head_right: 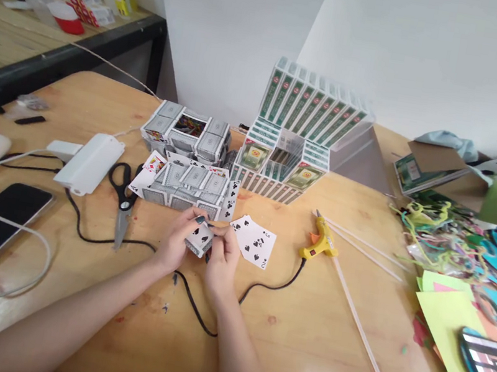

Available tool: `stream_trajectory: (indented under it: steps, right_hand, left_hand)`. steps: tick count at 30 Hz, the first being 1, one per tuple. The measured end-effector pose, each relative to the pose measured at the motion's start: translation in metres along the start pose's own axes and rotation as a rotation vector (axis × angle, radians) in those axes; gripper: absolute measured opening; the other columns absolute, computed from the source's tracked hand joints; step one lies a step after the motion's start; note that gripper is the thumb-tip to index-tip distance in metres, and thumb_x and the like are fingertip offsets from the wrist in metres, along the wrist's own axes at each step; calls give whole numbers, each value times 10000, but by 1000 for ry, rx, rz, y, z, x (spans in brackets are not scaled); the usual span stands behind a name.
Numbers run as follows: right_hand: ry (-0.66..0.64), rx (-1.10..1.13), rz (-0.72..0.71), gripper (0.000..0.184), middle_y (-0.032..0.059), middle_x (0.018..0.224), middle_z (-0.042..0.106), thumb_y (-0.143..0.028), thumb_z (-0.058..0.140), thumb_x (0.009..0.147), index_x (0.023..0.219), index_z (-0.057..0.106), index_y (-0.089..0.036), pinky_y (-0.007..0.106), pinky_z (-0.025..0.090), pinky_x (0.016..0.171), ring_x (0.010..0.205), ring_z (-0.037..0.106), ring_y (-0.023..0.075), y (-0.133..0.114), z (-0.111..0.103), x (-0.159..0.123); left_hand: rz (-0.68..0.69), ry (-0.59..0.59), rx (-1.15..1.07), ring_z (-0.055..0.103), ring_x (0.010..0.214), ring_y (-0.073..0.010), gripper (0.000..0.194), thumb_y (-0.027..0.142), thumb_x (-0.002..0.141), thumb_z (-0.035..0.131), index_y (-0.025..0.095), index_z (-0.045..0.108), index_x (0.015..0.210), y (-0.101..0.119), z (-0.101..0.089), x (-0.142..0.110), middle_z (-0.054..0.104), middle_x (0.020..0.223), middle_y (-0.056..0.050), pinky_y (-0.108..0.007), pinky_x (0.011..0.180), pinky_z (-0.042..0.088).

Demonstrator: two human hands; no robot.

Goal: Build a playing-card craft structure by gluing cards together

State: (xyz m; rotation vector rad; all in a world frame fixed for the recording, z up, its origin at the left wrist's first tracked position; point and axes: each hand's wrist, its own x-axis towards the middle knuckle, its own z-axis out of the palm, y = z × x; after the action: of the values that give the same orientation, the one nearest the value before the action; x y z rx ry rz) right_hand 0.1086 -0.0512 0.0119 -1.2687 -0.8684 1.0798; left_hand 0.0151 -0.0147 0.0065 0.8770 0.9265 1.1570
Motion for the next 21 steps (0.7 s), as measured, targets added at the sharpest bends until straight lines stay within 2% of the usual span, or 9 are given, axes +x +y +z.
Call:
stream_trajectory:
  steps: [4,7,11,14,18,21]
  right_hand:
    - [26,-120,-77,100,-51,582,444,-253,460,777,734,535,-204,225,320,459,486,378,96,8,-7,3]
    - [26,-200,-118,118,-46,581,469,-242,450,785,746,554,-203,231,342,474,490,400,97,9,-10,4]
    - [-53,-120,-113,103,-45,568,493,-240,474,770,754,569,-202,234,377,463,471,445,99,1,-10,3]
    - [-123,11,-55,132,-40,570,503,-303,500,772,777,577,-195,232,378,426,444,454,97,-5,-11,5]
    - [-110,15,119,231,-63,489,467,-413,526,801,808,562,-185,195,308,358,371,400,71,-7,-14,12]
    - [-207,49,224,257,-68,477,481,-432,605,755,755,549,-181,184,304,356,366,413,62,-5,-18,18]
  left_hand:
    - [-54,48,48,416,508,-79,222,380,751,562,159,544,733,-2,4,3,471,580,46,-184,478,324]
    - [-25,61,95,400,512,-78,231,360,758,546,161,501,650,-2,5,3,446,559,49,-182,483,322]
    - [37,95,183,404,511,-85,180,311,754,522,169,491,649,2,3,3,426,551,53,-186,480,326]
    - [111,64,283,417,528,-92,173,304,780,503,170,503,670,4,-3,4,433,569,47,-194,492,335]
    - [295,-12,489,438,578,-101,164,286,825,486,171,530,716,6,-12,6,466,617,32,-211,556,353]
    - [408,-81,586,476,647,-120,168,274,854,464,170,552,757,10,-15,5,508,684,5,-231,613,375]
